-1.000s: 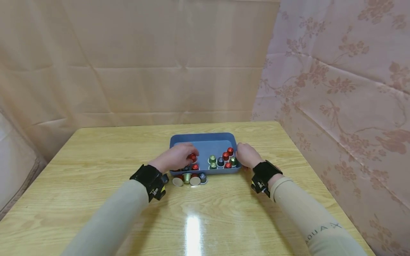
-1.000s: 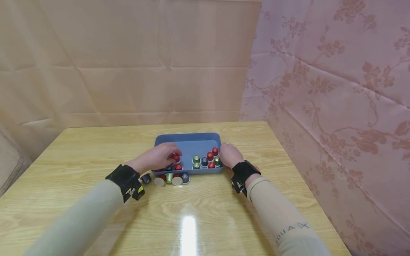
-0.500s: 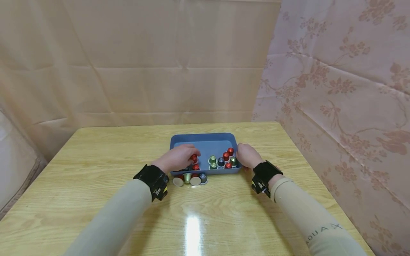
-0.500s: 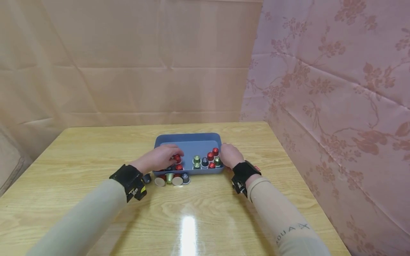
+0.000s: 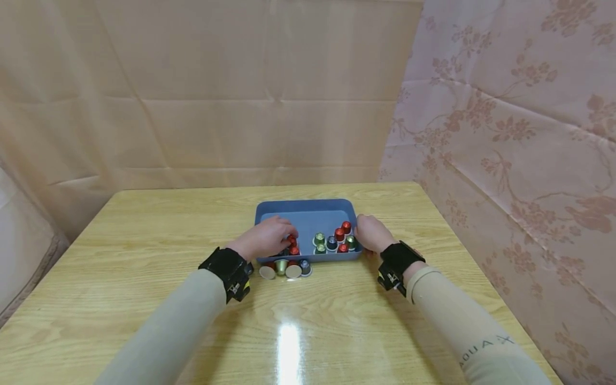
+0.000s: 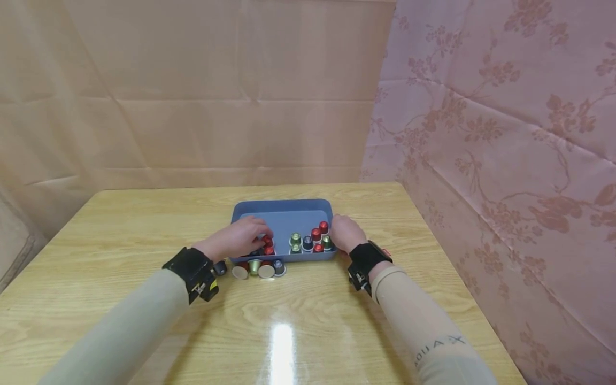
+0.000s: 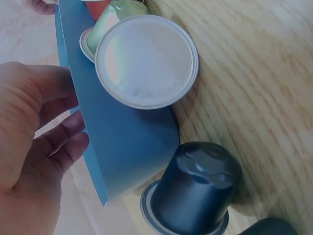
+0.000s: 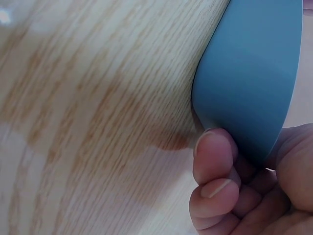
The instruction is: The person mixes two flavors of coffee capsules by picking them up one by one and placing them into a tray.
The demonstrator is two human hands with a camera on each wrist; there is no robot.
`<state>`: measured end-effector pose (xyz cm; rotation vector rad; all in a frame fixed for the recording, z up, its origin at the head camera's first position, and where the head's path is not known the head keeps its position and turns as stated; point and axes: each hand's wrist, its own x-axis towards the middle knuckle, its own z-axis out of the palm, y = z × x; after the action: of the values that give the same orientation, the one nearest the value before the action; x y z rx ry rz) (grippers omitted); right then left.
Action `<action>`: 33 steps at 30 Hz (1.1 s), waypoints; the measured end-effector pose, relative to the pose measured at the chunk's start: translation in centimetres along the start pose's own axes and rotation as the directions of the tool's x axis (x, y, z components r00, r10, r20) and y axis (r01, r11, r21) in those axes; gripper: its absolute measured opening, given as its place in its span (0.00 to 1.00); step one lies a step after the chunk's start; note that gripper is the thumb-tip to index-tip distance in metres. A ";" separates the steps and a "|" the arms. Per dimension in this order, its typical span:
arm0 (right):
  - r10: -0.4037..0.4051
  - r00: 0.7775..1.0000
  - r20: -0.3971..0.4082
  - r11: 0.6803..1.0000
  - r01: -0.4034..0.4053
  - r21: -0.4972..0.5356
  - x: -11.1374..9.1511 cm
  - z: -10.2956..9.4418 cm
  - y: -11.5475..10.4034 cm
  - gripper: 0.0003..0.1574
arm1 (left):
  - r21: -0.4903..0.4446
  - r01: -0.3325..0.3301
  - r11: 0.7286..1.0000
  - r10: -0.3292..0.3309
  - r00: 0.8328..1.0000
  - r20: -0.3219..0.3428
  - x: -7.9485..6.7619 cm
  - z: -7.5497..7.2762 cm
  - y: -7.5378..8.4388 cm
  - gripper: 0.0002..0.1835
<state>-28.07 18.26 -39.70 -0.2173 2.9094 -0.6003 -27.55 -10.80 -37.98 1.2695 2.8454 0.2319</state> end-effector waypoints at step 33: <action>-0.041 0.999 -0.022 0.998 0.040 -0.044 -0.1 0.0 0.1 0.12 | -0.116 0.247 0.962 -0.243 0.969 0.042 -6.3 -3.5 -4.4 0.08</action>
<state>-27.99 18.32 -39.76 -0.2779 2.9487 -0.5488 -26.85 -18.82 -35.37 0.8817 2.8773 0.3693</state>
